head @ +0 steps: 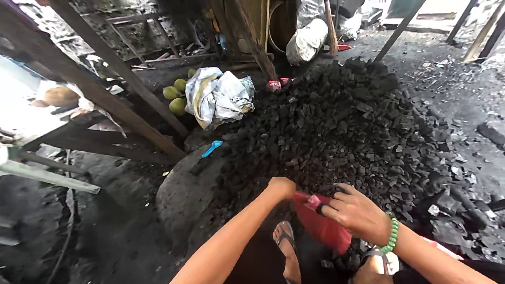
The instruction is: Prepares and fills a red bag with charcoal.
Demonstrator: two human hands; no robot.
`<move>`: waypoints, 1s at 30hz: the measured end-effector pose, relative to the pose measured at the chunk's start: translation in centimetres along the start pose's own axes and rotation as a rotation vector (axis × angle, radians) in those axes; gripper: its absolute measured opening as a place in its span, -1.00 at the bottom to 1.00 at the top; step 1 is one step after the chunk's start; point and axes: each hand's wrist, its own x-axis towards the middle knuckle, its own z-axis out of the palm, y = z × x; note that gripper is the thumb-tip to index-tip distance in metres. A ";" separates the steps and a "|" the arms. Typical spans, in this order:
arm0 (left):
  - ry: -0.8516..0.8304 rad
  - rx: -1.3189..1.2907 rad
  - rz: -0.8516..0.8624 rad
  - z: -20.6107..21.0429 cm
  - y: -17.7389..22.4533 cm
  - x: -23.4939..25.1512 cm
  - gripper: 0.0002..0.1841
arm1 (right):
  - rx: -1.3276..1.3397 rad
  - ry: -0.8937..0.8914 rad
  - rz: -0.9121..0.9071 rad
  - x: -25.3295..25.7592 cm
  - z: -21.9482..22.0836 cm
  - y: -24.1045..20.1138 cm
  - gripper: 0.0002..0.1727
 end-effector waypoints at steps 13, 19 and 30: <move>0.164 -1.048 0.662 -0.2 3.6 -2.6 -0.78 | 0.325 0.179 0.875 -0.1 -4.6 7.1 -0.52; 0.799 -0.378 0.677 0.2 5.1 -2.4 -0.74 | 1.589 0.383 0.996 -2.3 1.9 4.6 -0.30; 0.475 -0.629 0.614 2.3 5.1 -2.4 -0.67 | 1.348 0.516 1.074 -0.7 3.0 2.9 -0.76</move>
